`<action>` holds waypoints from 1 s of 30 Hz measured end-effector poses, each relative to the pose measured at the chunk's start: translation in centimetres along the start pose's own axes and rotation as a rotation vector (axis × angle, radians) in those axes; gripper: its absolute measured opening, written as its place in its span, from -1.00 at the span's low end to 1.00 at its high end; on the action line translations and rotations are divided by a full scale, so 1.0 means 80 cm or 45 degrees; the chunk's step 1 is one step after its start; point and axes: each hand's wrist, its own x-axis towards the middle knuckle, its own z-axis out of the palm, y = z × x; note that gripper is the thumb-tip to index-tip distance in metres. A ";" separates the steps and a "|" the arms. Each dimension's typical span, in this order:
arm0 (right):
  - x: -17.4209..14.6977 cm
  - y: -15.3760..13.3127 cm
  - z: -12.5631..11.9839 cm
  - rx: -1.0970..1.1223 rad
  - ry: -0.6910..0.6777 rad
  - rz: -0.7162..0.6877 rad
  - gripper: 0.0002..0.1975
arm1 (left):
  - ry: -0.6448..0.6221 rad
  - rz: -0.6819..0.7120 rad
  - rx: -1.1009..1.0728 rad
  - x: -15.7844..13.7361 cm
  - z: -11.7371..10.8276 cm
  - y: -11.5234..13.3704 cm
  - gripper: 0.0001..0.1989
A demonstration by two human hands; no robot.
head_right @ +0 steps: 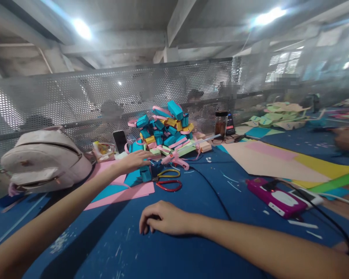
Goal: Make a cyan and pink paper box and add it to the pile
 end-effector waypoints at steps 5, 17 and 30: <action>-0.001 -0.001 -0.001 0.009 -0.001 0.002 -0.66 | 0.172 -0.146 -0.170 -0.018 -0.020 0.013 -0.58; 0.009 0.012 0.005 0.194 0.316 0.131 -0.84 | 0.346 -0.743 -0.810 -0.126 -0.020 0.171 -0.49; 0.079 -0.031 -0.015 -0.494 0.421 -0.046 -0.79 | 0.438 -0.931 -1.029 -0.208 0.037 0.208 -0.33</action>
